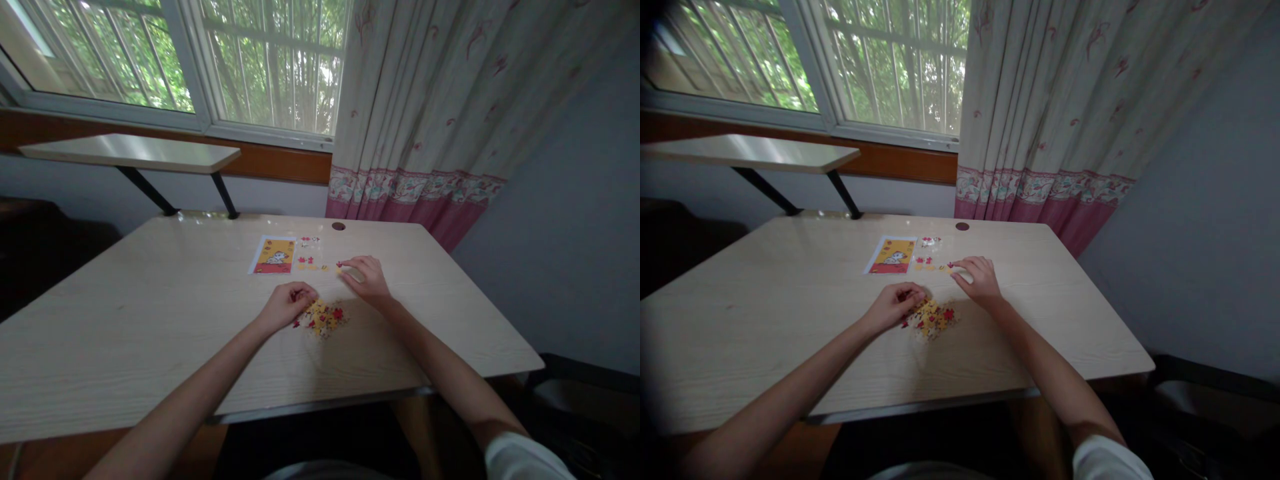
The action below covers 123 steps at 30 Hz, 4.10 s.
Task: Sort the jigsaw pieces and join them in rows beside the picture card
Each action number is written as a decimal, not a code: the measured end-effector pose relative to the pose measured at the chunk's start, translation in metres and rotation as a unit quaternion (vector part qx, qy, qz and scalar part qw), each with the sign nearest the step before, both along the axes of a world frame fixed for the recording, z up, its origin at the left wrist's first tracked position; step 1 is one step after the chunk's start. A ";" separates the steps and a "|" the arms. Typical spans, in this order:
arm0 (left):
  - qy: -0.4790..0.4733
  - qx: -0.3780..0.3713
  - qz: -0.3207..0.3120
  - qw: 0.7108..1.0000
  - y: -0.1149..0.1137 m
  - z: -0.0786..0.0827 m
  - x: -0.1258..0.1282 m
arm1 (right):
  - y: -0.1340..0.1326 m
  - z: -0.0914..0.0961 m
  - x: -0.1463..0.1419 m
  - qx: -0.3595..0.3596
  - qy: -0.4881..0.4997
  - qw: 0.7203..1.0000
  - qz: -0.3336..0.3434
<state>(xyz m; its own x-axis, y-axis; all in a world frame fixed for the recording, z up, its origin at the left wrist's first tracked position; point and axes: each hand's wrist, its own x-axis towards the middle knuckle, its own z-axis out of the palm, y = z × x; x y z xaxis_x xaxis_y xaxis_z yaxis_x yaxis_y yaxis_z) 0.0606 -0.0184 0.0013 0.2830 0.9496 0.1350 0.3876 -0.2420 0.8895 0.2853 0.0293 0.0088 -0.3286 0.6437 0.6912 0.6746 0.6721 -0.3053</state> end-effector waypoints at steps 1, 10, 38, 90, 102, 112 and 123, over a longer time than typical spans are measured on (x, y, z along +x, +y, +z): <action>0.004 0.002 0.000 1.000 0.000 0.000 0.000 | 0.005 -0.002 0.000 -0.018 0.003 1.000 -0.005; 0.023 0.025 -0.008 0.999 0.005 -0.008 -0.001 | 0.038 -0.033 -0.004 -0.165 -0.048 0.983 -0.062; 0.010 0.000 -0.009 1.000 0.002 -0.002 0.001 | 0.033 -0.032 -0.004 -0.133 -0.128 0.983 -0.013; -0.120 -0.063 -0.002 0.991 0.007 -0.011 0.001 | -0.017 -0.012 -0.022 0.014 -0.046 0.991 0.125; -0.082 -0.040 -0.034 0.995 0.006 -0.008 0.000 | -0.019 -0.015 -0.023 -0.003 -0.054 0.987 0.151; -0.053 -0.030 -0.011 0.998 0.005 -0.004 0.001 | -0.012 -0.002 -0.015 0.082 0.008 0.992 0.091; -0.015 -0.004 -0.007 1.000 0.003 -0.002 0.000 | 0.001 0.012 0.004 0.106 0.072 0.992 0.008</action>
